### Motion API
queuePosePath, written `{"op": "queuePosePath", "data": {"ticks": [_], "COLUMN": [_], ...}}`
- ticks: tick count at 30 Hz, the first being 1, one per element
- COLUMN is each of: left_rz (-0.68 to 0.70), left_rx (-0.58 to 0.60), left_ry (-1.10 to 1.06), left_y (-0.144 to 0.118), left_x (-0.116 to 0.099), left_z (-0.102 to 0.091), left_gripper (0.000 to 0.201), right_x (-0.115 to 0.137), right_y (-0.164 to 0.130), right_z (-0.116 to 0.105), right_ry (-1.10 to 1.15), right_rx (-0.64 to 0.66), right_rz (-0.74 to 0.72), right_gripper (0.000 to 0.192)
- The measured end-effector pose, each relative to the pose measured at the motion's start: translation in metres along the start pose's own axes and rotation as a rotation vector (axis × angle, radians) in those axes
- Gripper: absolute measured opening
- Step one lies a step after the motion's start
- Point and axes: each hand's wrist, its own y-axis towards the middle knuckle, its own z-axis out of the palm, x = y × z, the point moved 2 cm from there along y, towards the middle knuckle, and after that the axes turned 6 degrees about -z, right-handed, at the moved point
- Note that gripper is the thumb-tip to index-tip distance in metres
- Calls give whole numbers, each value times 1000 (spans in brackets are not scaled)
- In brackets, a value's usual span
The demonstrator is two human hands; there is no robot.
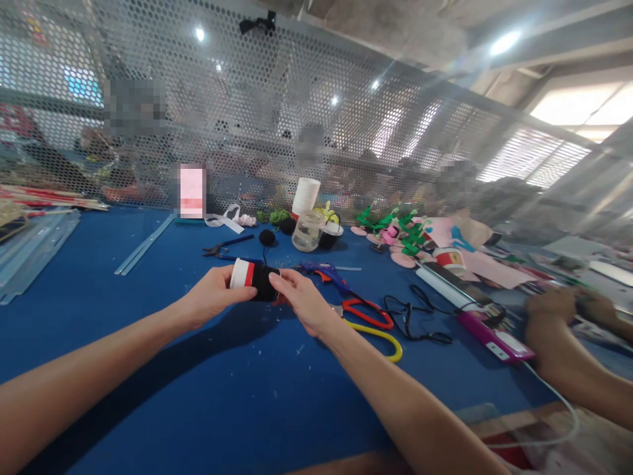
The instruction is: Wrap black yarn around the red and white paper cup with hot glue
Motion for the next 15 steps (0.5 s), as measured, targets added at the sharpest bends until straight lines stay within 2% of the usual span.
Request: {"op": "queuePosePath", "data": {"ticks": [3, 6, 8, 11, 13, 15], "left_rz": [-2, -50, -123, -278, -364, -400], "left_rx": [26, 80, 108, 88, 52, 30], "left_ry": [28, -67, -231, -444, -485, -476], "left_y": [1, 3, 5, 7, 7, 8], "left_x": [-1, -4, -6, -6, -5, -4], "left_z": [-2, -6, -8, -10, -11, -11], "left_gripper": [27, 26, 21, 19, 22, 23], "right_x": [2, 6, 8, 11, 11, 10], "right_y": [0, -2, -5, -10, -13, -15], "right_z": [-1, 0, 1, 5, 9, 11], "right_ry": [-28, -133, -283, -536, -648, -699], "right_rx": [-25, -16, -17, -7, 32, 71], "right_rz": [-48, -183, -291, -505, -642, -712], "right_gripper": [35, 38, 39, 40, 40, 40]}}
